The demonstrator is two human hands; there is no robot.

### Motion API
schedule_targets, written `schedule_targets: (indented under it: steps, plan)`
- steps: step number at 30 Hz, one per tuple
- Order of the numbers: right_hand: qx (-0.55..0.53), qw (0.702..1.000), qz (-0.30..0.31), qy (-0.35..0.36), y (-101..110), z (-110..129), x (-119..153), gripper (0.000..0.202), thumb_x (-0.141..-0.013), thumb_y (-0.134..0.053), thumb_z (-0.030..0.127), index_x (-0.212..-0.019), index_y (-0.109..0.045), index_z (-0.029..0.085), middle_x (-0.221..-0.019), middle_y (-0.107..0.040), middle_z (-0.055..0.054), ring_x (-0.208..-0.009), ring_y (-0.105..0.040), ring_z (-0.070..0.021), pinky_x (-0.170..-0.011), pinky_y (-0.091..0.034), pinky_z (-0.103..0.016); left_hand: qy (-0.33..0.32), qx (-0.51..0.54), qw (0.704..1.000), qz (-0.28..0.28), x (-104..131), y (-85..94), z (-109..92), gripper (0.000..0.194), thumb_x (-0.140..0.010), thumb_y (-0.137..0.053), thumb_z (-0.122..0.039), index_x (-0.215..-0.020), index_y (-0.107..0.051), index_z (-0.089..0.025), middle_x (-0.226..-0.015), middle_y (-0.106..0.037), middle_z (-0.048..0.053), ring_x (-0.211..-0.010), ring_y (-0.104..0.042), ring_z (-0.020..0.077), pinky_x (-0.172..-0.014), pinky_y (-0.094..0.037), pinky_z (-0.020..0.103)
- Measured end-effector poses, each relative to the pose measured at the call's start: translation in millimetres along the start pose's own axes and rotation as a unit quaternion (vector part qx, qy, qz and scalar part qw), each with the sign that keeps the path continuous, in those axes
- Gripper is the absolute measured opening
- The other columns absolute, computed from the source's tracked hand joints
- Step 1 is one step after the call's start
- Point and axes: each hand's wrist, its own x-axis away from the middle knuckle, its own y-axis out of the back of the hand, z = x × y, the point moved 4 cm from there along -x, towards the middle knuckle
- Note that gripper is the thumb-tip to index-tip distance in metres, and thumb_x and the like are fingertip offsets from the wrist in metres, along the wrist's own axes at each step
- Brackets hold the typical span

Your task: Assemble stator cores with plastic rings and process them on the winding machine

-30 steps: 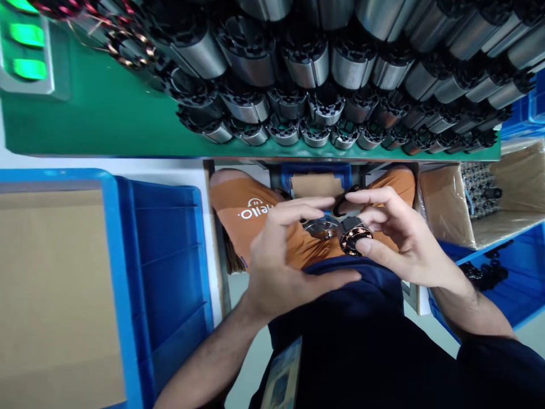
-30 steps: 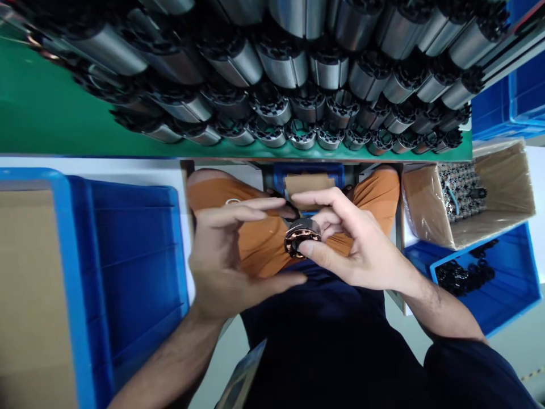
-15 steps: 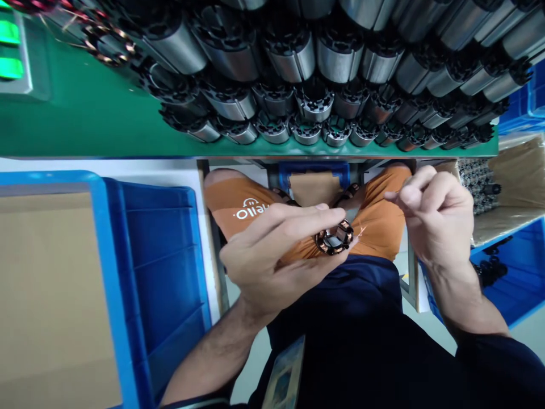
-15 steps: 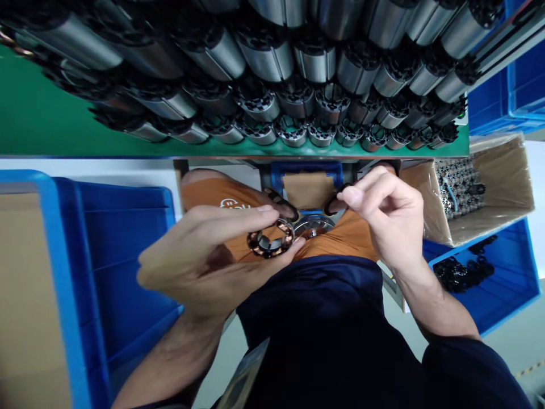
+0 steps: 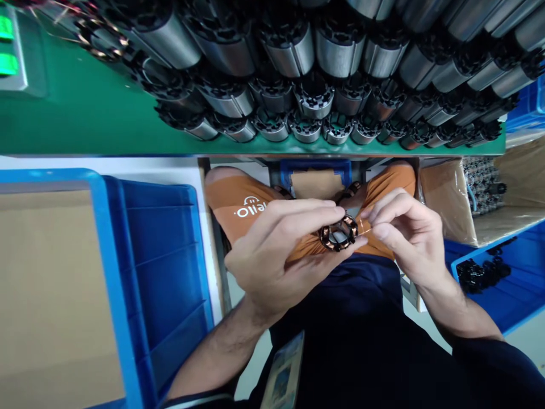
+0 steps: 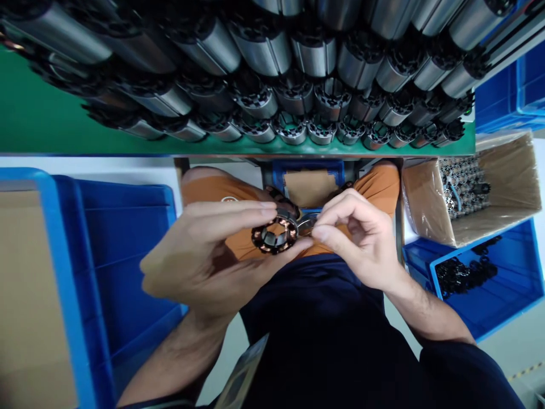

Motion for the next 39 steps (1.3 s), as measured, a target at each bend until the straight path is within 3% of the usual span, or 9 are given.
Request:
schedule_targets:
  steps: [4,7,11,17,21,23,27,33,39]
  plan:
    - [0.033,0.999,-0.034,0.022,7,5,-1,0.012,-0.102,-0.098,0.034,-0.099,-0.087,0.029,-0.094,-0.079,-0.002,-0.091,-0.075,-0.0198,-0.091,-0.069,-0.038,0.011,0.034,0.999,0.015,0,-6.8,0,0.045,-0.1,-0.098,-0.042,-0.13,-0.073,-0.02,-0.112,-0.083,0.007,-0.103,-0.081,0.0217,-0.09,-0.071,0.034]
    - [-0.055,0.995,-0.059,-0.051,-6,-2,6,0.006,-0.106,-0.095,0.034,-0.11,-0.092,0.031,-0.1,-0.083,-0.001,-0.092,-0.078,-0.0166,-0.089,-0.07,-0.032,0.036,0.025,0.998,0.033,2,-11.5,1,0.032,-0.108,-0.083,-0.038,-0.131,-0.067,-0.023,-0.114,-0.076,0.01,-0.109,-0.077,0.0248,-0.092,-0.069,0.039]
    - [-0.15,0.983,-0.031,-0.097,-33,-8,16,0.041,-0.098,-0.103,0.032,-0.137,-0.091,0.039,-0.109,-0.087,0.001,-0.097,-0.083,-0.0144,-0.093,-0.074,-0.028,0.01,-0.035,0.998,0.053,7,-16.6,2,0.021,-0.114,-0.075,-0.045,-0.12,-0.069,-0.026,-0.106,-0.077,0.009,-0.099,-0.076,0.0266,-0.084,-0.064,0.041]
    - [-0.081,0.986,-0.1,-0.111,-22,-8,6,0.007,-0.098,-0.101,0.032,-0.1,-0.095,0.032,-0.094,-0.083,0.0,-0.085,-0.078,-0.0144,-0.077,-0.068,-0.025,-0.053,-0.083,0.995,0.031,15,-18.0,0,0.02,-0.106,-0.08,-0.03,-0.121,-0.069,-0.023,-0.11,-0.081,0.008,-0.09,-0.073,0.0227,-0.08,-0.055,0.037]
    - [-0.094,0.966,-0.217,-0.106,3,-8,2,0.021,-0.094,-0.104,0.051,-0.095,-0.093,0.033,-0.083,-0.078,0.004,-0.073,-0.069,-0.0123,-0.083,-0.07,-0.027,0.01,-0.04,0.997,0.061,12,-16.6,4,0.023,-0.1,-0.081,-0.028,-0.118,-0.066,-0.025,-0.106,-0.079,0.006,-0.091,-0.077,0.0247,-0.081,-0.058,0.039]
    - [-0.128,0.964,-0.19,-0.135,0,-10,7,0.024,-0.093,-0.105,0.054,-0.106,-0.096,0.036,-0.088,-0.082,0.003,-0.079,-0.074,-0.0132,-0.087,-0.072,-0.028,0.032,-0.036,0.997,0.06,11,-17.3,7,0.023,-0.101,-0.08,-0.03,-0.117,-0.065,-0.027,-0.101,-0.078,0.005,-0.088,-0.077,0.0254,-0.079,-0.058,0.041]
    - [-0.178,0.966,-0.049,-0.179,-30,-15,20,0.024,-0.101,-0.1,0.04,-0.125,-0.096,0.044,-0.111,-0.091,0.001,-0.101,-0.084,-0.0143,-0.098,-0.072,-0.029,0.002,-0.098,0.995,0.026,9,-20.4,7,0.021,-0.112,-0.073,-0.048,-0.12,-0.067,-0.029,-0.103,-0.08,0.008,-0.086,-0.074,0.027,-0.075,-0.053,0.044]
    - [-0.199,0.953,-0.085,-0.212,-46,-20,19,0.017,-0.095,-0.105,0.047,-0.11,-0.098,0.043,-0.11,-0.092,0.001,-0.104,-0.084,-0.0174,-0.096,-0.073,-0.032,-0.081,-0.138,0.987,0.006,8,-18.1,8,0.034,-0.114,-0.077,-0.055,-0.12,-0.075,-0.022,-0.106,-0.082,0.008,-0.082,-0.07,0.0222,-0.071,-0.045,0.041]
    - [-0.169,0.967,-0.055,-0.184,-38,-17,17,0.005,-0.104,-0.096,0.039,-0.105,-0.095,0.034,-0.1,-0.085,0.0,-0.092,-0.079,-0.0153,-0.087,-0.07,-0.029,-0.091,-0.144,0.985,0.02,7,-10.3,2,0.018,-0.108,-0.078,-0.038,-0.117,-0.075,-0.022,-0.106,-0.079,0.007,-0.081,-0.07,0.0198,-0.072,-0.048,0.038]
